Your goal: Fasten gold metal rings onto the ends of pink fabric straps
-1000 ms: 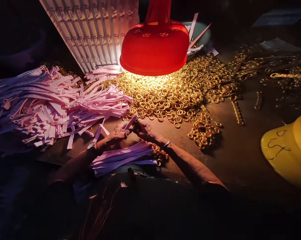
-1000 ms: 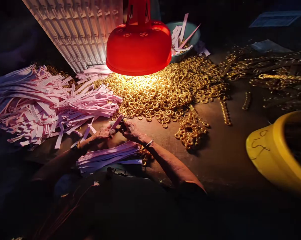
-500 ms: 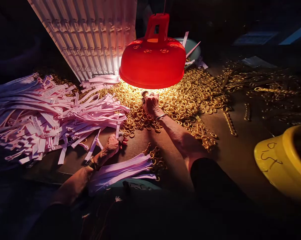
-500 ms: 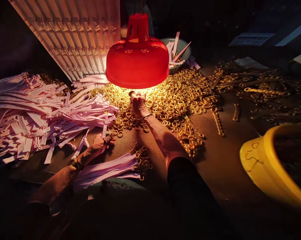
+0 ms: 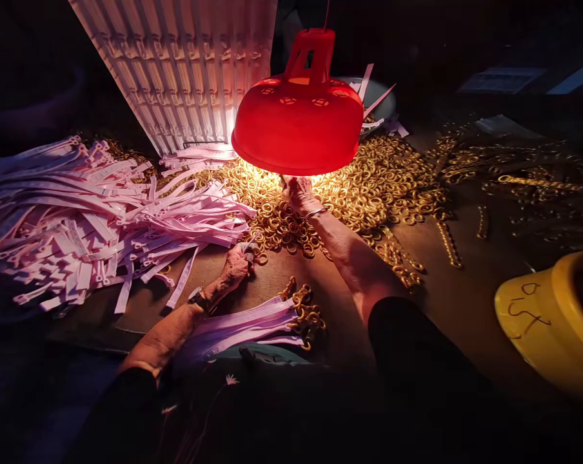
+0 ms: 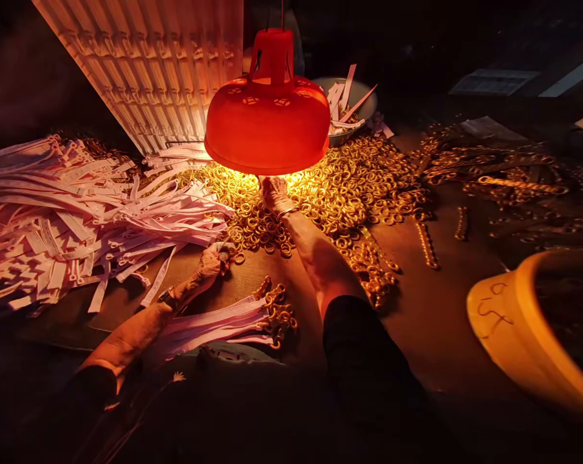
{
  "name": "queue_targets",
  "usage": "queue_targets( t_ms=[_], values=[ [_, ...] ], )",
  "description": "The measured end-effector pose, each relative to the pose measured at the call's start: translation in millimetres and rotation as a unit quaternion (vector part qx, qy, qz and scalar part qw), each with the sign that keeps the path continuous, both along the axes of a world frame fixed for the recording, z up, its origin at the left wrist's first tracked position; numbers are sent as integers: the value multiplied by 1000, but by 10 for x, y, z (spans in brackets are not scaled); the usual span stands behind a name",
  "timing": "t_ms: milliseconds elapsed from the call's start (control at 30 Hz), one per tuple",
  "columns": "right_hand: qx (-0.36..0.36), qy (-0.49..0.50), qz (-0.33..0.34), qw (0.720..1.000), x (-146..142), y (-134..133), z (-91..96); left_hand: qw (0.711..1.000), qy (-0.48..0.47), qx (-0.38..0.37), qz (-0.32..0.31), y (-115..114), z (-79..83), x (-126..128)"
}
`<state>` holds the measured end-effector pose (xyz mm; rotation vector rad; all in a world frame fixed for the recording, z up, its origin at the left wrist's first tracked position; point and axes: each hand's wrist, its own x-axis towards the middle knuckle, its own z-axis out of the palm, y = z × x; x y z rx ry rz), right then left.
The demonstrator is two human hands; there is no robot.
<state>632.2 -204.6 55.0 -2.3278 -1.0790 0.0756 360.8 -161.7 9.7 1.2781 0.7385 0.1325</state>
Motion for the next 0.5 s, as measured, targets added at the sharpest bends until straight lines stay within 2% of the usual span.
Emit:
queue_targets(
  t_ms=[67,133,200,333,500],
  values=[
    [8,14,-20,1000,-180,-187,41,1000,-2,-2,10,-19,33,-27],
    [63,75,1,995,-400,-382,49,1000,-18,-6,12,-46,78,-73],
    [135,172,36,975,-628,-567,20,999,-46,-10,5,-79,128,-130],
    [213,367,72,903,-1028,-862,-126,996,-87,-4,-7,-150,241,-222],
    [281,548,78,784,-1403,-1064,-331,989,-138,-17,-44,-244,428,-263]
  ],
)
